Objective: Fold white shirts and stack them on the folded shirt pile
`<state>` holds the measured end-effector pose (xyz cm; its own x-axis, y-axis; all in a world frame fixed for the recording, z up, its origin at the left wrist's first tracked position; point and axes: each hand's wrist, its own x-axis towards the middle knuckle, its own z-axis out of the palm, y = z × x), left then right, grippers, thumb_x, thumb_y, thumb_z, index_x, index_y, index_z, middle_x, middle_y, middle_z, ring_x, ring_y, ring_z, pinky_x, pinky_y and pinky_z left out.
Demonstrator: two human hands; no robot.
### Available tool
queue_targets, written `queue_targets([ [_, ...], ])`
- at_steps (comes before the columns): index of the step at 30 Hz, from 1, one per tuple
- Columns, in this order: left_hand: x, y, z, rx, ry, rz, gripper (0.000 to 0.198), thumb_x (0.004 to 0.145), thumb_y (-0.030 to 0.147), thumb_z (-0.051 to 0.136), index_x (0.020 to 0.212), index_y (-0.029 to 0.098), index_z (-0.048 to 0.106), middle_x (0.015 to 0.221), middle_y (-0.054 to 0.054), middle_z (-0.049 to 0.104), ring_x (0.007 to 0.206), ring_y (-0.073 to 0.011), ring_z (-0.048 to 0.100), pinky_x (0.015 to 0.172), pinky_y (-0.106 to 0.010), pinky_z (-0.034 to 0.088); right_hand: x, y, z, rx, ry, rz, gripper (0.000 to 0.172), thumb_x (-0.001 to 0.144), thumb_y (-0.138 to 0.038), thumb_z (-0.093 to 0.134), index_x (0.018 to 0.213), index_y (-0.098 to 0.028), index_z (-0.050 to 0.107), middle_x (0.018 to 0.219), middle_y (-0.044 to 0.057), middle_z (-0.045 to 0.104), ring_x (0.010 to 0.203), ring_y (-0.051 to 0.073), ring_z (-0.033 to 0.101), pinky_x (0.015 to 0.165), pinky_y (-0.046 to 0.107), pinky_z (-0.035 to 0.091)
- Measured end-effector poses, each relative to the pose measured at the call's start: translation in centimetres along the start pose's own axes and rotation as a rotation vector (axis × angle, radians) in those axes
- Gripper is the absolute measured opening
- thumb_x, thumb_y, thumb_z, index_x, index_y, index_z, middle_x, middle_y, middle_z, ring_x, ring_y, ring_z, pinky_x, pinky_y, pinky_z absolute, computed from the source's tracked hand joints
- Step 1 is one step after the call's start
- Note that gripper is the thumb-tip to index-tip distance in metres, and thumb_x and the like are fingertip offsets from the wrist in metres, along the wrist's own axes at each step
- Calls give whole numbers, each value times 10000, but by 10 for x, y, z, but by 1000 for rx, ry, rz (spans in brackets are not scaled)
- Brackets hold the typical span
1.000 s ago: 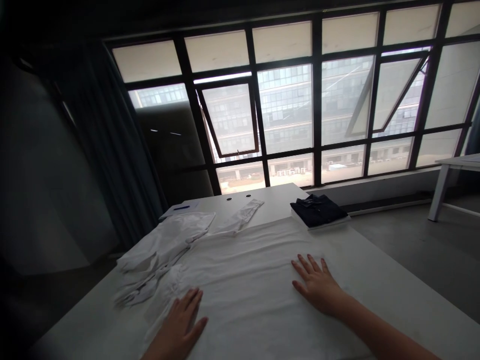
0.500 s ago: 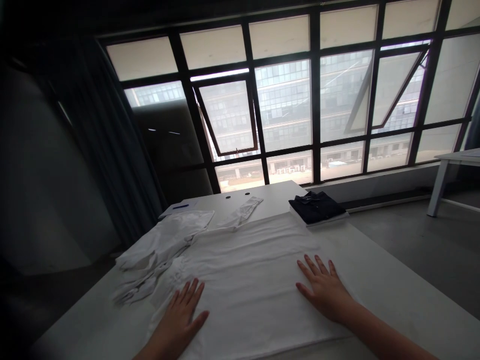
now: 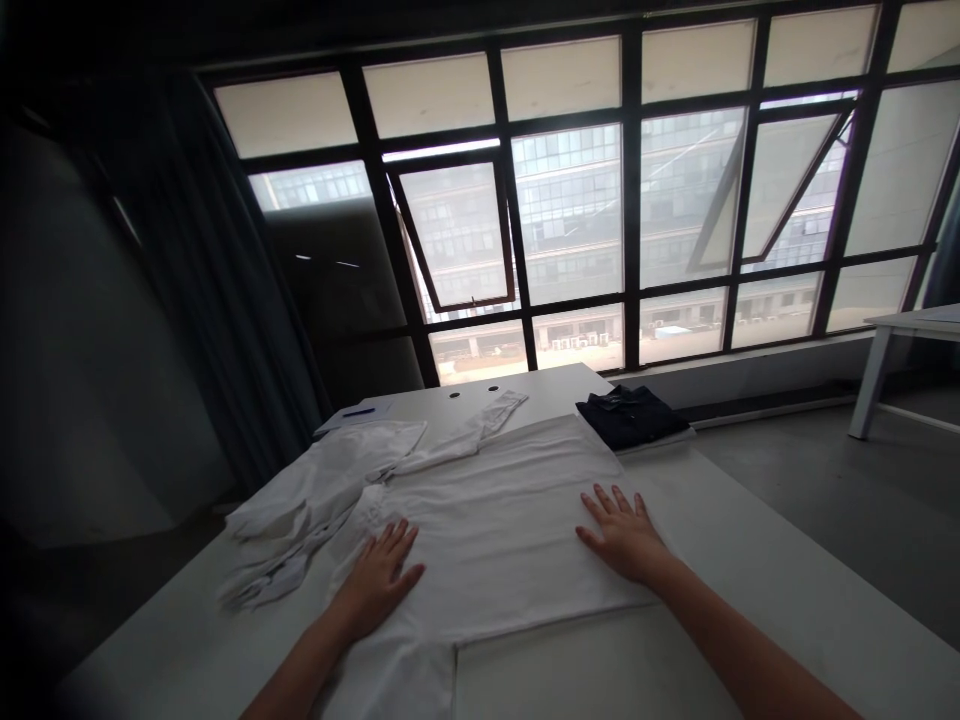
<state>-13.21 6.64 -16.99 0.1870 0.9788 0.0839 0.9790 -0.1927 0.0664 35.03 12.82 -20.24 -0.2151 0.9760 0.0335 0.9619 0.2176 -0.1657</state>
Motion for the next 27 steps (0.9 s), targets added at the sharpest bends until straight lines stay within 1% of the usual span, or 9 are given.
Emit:
queue_targets([
  [2,-7,3,-12,-48,71,37,599,982,594,404,1419,210,546,1511,-135,494,1403,-310,424,1165,-471,293,-2,1,0,-2,15,4,791,923,-749,283,1569,-294,330,1663,68,225,1521,384,147,1181,648,46],
  [4,-19,8,-30,-107,105,85,427,995,520,418,1146,222,684,1251,-119,660,1170,-269,592,1038,-397,414,-5,1,1,0,41,1,747,941,-700,307,1548,-272,381,1648,85,273,1514,380,181,1182,643,73],
  [5,-26,11,-40,-146,87,107,384,992,505,433,999,222,694,1095,-96,690,1028,-242,629,952,-358,450,-6,2,1,3,52,-8,719,949,-671,318,1534,-261,409,1638,91,299,1509,375,201,1183,639,89],
  [7,-40,17,-60,-260,-14,146,324,948,499,533,838,216,644,900,-36,668,843,-190,612,808,-289,460,-9,3,1,14,68,-31,673,960,-625,334,1506,-251,454,1620,94,340,1501,364,235,1184,630,118],
  [10,-56,29,-80,-417,-249,148,302,780,481,750,823,214,615,858,30,631,793,-150,567,701,-225,426,-11,4,0,29,77,-51,650,960,-609,350,1490,-255,475,1613,87,356,1498,350,249,1188,617,135],
  [12,-61,37,-83,-441,-386,150,365,677,480,826,841,217,633,904,44,614,813,-144,552,690,-215,413,-11,4,-1,31,78,-46,651,958,-610,357,1488,-252,477,1613,88,355,1498,349,252,1190,612,135],
  [15,-62,48,-75,-401,-487,164,442,588,518,865,856,226,668,979,34,603,836,-155,546,694,-228,412,-11,4,0,28,77,-41,649,957,-608,358,1487,-253,479,1613,86,354,1495,347,258,1191,609,141],
  [20,-59,60,-64,-305,-526,116,391,593,522,846,809,227,707,996,4,631,849,-194,575,715,-273,434,-9,7,4,26,91,-51,655,957,-619,349,1482,-251,487,1608,80,367,1495,346,261,1192,608,149],
  [27,-67,74,-77,-277,-565,109,120,647,238,753,762,241,722,941,29,663,780,-171,585,663,-260,422,-9,7,4,28,98,-62,645,960,-609,354,1477,-248,493,1603,88,374,1489,345,277,1190,611,154],
])
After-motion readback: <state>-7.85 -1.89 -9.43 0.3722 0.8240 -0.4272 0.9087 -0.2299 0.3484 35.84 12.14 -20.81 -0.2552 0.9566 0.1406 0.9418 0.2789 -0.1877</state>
